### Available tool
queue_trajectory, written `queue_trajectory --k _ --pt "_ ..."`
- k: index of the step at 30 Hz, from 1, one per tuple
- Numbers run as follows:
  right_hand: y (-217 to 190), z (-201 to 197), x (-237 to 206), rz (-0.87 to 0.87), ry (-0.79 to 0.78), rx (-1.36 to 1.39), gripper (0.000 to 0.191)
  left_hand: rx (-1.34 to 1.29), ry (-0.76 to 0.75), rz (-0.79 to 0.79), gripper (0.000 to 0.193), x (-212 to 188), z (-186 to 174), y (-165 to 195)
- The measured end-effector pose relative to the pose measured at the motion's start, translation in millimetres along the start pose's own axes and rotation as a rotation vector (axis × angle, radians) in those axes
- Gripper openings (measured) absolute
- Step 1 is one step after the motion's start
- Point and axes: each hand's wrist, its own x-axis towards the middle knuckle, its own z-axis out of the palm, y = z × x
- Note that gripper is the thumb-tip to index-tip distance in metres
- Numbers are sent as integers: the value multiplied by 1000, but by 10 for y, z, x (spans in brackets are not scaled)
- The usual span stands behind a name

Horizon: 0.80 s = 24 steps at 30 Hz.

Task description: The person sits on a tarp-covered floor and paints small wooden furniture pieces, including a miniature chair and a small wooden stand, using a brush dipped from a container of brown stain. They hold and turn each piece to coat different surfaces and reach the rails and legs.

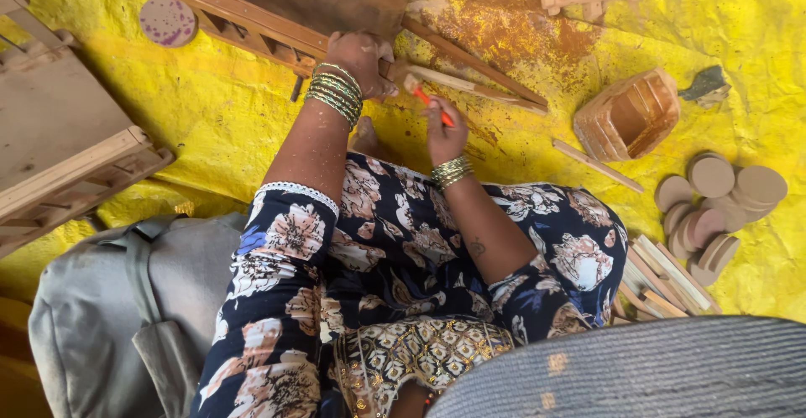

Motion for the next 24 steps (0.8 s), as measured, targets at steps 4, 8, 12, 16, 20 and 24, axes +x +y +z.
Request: queue_trajectory --k 4,8,12,16,20,24 --pt "-14 5 -22 -35 -4 -185 25 -51 -68 -31 34 -20 17 -12" --pt "-72 -72 -73 -31 36 -221 26 -41 -8 -2 38 -20 13 -21" --pt "-128 66 -99 -26 -48 -241 28 -1 -36 2 35 -6 12 -18" --pt "-112 111 -31 -51 -37 -244 29 -29 106 71 34 -28 25 -13" --pt "-1 -253 44 76 -7 -312 27 -59 -35 -19 28 -56 30 -15" --pt "129 -650 26 83 166 -238 25 -50 43 23 31 -54 9 -2"
